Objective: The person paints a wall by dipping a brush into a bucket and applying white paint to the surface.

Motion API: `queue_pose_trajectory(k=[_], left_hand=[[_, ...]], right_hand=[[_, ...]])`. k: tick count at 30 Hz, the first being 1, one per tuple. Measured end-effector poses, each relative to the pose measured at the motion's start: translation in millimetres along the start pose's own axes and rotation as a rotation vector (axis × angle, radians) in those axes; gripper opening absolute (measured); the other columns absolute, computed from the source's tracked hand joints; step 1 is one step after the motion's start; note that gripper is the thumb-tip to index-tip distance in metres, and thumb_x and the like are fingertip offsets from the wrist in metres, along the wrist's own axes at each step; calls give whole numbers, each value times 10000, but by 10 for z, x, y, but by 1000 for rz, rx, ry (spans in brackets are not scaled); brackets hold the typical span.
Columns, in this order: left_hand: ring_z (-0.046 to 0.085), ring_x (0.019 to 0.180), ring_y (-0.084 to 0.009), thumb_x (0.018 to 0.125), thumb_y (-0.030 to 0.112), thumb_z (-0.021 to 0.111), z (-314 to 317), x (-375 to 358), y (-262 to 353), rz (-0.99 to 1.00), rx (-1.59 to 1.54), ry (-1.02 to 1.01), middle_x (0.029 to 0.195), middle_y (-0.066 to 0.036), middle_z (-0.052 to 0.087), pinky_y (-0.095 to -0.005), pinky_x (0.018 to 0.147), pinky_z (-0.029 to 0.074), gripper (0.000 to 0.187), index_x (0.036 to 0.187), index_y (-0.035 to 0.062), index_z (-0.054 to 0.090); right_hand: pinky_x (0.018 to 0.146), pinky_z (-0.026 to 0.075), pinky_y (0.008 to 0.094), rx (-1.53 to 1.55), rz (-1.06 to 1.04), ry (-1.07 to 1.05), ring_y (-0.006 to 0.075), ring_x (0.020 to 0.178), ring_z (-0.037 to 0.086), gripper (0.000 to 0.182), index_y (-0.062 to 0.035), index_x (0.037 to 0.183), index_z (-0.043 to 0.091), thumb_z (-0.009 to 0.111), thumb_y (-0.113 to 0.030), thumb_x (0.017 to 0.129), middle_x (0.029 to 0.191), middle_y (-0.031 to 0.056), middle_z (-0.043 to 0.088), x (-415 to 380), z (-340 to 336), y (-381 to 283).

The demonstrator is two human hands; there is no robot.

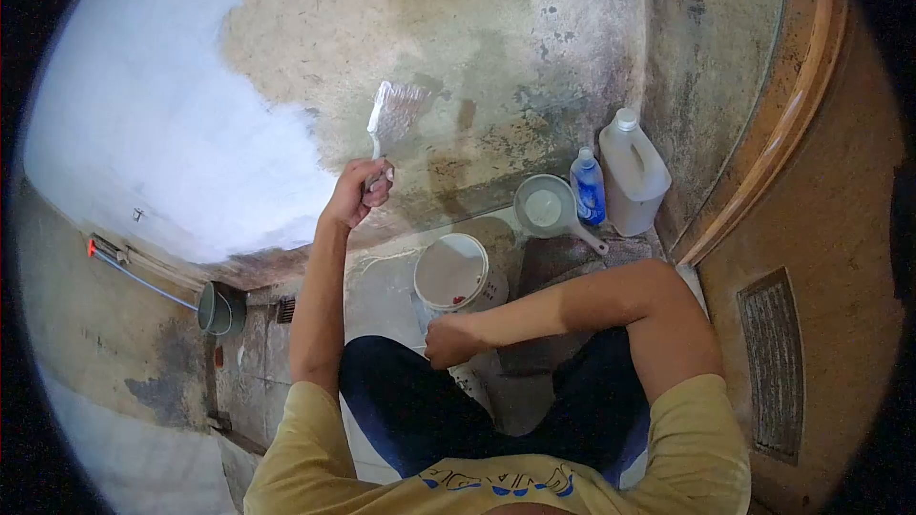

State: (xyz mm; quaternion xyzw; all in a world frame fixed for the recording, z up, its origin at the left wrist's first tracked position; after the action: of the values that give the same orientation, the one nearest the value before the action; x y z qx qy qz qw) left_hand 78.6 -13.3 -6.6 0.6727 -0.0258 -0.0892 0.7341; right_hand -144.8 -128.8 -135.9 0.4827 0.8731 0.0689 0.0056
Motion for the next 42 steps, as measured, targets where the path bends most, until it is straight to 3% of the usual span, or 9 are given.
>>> queue_pose_trajectory(k=[2,7,11,15,17,22,28,31,42], left_hand=[[292,433,-56,942,266,532,-7,-58,142,32,150,122,539,38,347,-223,398,201,266,807,39,562],[301,432,-42,953,275,524,542,100,756,194,425,195,542,43,387,-214,398,207,256,803,69,541],[320,433,-42,944,283,541,1026,388,1219,311,529,236,530,42,410,-216,397,225,281,768,63,546],[426,468,-64,907,322,586,1591,703,2050,530,837,310,544,3,505,-237,432,313,390,652,27,578],[454,489,-70,894,325,601,1867,832,2473,610,942,325,557,-3,526,-244,456,345,383,679,9,603],[452,484,-85,861,361,626,2337,1224,3361,768,1170,267,529,-18,515,-256,466,359,414,630,19,598],[433,459,-105,805,382,646,2819,1604,3970,743,1351,278,515,-11,499,-268,455,347,424,554,54,549],[370,445,-71,821,391,649,2949,1710,4076,701,1416,316,546,21,470,-251,413,284,383,622,78,557],[381,442,-71,812,386,649,2752,1741,4242,650,1519,380,552,6,491,-253,397,287,372,648,57,585]], right_hand=[[657,533,387,-1,5,-11,256,831,673,108,-115,803,702,626,-176,757,846,57,687,57,47,-5],[641,531,386,-53,-2,-19,254,807,673,100,-136,797,699,620,-162,743,818,55,682,32,97,27],[670,548,418,95,34,82,296,781,674,111,-76,758,700,623,-156,743,802,108,685,114,7,95],[639,540,422,16,16,93,301,727,673,115,-69,706,700,637,-164,710,747,110,683,145,46,107],[625,538,428,8,-1,123,305,717,672,109,-72,712,705,639,-158,698,737,111,684,201,62,133],[600,540,438,-63,-93,-4,316,712,673,113,-77,741,719,637,-124,678,746,112,687,209,115,140],[590,534,455,-61,-44,143,327,713,671,113,-71,718,717,623,-124,684,745,116,688,180,170,266],[581,530,457,-41,-34,221,323,706,670,113,-73,708,714,622,-133,684,740,120,685,138,118,316],[588,532,450,-64,33,159,310,705,672,110,-86,700,716,633,-152,671,734,112,685,34,162,334]])
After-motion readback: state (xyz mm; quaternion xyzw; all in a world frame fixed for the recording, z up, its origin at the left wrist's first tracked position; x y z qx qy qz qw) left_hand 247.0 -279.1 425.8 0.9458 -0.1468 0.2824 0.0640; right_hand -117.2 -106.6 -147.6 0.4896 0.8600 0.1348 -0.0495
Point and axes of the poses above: each hand's wrist, its own x-axis towards the middle knuckle, its own z-axis out of the palm, y = z × x, the point moved 8 cm from there along x, towards the middle knuckle
